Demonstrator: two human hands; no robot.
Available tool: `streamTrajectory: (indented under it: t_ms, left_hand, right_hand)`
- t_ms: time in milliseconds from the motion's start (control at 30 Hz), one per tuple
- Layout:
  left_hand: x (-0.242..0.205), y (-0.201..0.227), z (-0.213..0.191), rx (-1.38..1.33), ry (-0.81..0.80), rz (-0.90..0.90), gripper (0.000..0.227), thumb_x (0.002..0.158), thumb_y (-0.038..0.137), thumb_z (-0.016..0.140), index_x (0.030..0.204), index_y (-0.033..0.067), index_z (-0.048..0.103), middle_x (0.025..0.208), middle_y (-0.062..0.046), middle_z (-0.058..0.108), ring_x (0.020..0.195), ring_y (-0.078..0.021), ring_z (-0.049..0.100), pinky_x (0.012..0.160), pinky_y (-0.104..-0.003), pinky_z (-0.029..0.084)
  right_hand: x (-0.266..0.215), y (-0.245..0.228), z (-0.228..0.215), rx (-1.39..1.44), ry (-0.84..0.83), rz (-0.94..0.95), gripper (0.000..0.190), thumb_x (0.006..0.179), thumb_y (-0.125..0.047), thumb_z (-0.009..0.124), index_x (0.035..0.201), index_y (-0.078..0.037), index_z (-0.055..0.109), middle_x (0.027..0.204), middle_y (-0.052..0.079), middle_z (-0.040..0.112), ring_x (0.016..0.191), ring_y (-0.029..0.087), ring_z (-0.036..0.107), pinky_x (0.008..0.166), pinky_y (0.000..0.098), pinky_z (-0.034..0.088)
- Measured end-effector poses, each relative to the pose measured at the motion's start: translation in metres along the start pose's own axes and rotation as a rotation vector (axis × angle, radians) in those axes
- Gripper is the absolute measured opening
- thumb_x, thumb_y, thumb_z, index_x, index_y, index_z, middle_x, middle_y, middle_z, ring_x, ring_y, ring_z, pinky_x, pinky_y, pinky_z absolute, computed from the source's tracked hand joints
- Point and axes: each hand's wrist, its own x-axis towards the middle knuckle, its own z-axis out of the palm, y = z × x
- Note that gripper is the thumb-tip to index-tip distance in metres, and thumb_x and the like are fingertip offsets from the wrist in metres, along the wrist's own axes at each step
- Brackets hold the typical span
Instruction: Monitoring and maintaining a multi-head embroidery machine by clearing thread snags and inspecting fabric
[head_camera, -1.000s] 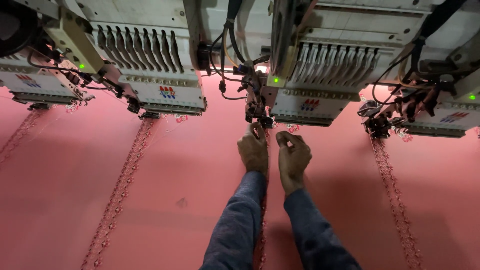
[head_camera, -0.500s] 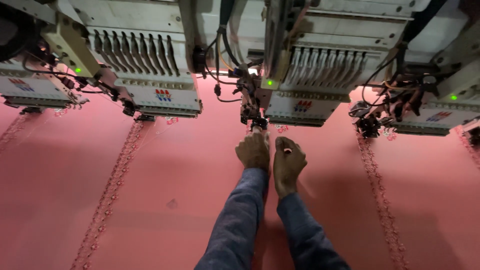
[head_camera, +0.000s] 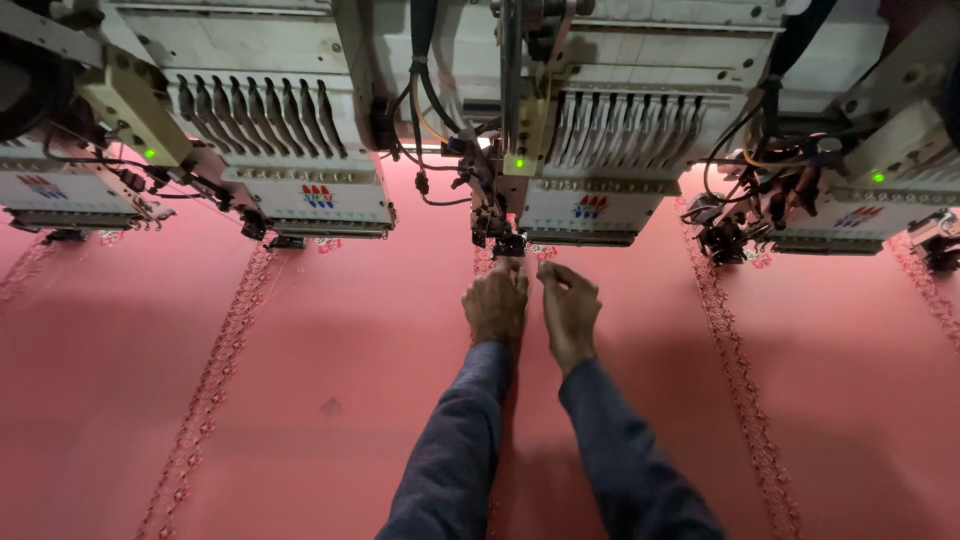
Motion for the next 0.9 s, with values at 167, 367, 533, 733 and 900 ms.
streamTrajectory:
  t_ms: [167,367,533,733,900]
  left_hand:
    - [-0.023,0.009,-0.035,-0.017,-0.037,0.05,0.026,0.097,0.05,0.052,0.112,0.0383,0.069,0.086,-0.009,0.076,0.093,-0.0382,0.076,0.084,-0.053,0.061]
    - [-0.038,0.012,-0.048,-0.077,-0.065,0.085,0.023,0.099,0.049,0.052,0.11,0.0415,0.07,0.082,-0.012,0.076,0.095,-0.0389,0.075,0.09,-0.053,0.06]
    - [-0.034,0.001,-0.042,-0.169,-0.029,0.083,0.02,0.098,0.05,0.058,0.107,0.0388,0.071,0.079,-0.013,0.075,0.092,-0.0391,0.075,0.089,-0.054,0.061]
    - [-0.04,-0.001,-0.054,-0.256,-0.025,0.064,0.02,0.099,0.048,0.056,0.106,0.0351,0.071,0.077,-0.015,0.073,0.09,-0.0423,0.074,0.089,-0.056,0.06]
    - [-0.046,-0.001,-0.073,-0.322,0.01,0.035,0.026,0.1,0.048,0.055,0.108,0.0299,0.071,0.076,-0.019,0.072,0.09,-0.0449,0.073,0.088,-0.059,0.059]
  right_hand:
    - [0.028,0.006,0.025,0.125,-0.111,0.097,0.031,0.08,-0.047,0.079,0.1,-0.025,0.084,0.083,0.0,0.079,0.063,0.016,0.069,0.06,0.0325,0.054]
    - [0.006,-0.003,0.019,0.281,-0.033,0.096,0.027,0.078,-0.032,0.08,0.101,-0.021,0.083,0.092,0.01,0.079,0.093,0.027,0.075,0.081,0.0416,0.057]
    - [-0.017,-0.027,0.001,0.506,0.054,0.083,0.023,0.08,-0.018,0.075,0.102,-0.014,0.083,0.095,0.015,0.076,0.103,0.025,0.069,0.097,0.0453,0.052]
    - [0.004,-0.024,0.007,0.543,0.075,-0.178,0.016,0.089,-0.014,0.076,0.104,-0.014,0.081,0.083,0.004,0.07,0.082,0.011,0.054,0.076,0.0294,0.049]
    - [-0.021,-0.027,0.009,0.501,0.124,-0.218,0.019,0.101,-0.033,0.067,0.104,-0.02,0.08,0.082,0.003,0.07,0.064,0.011,0.048,0.061,0.0234,0.043]
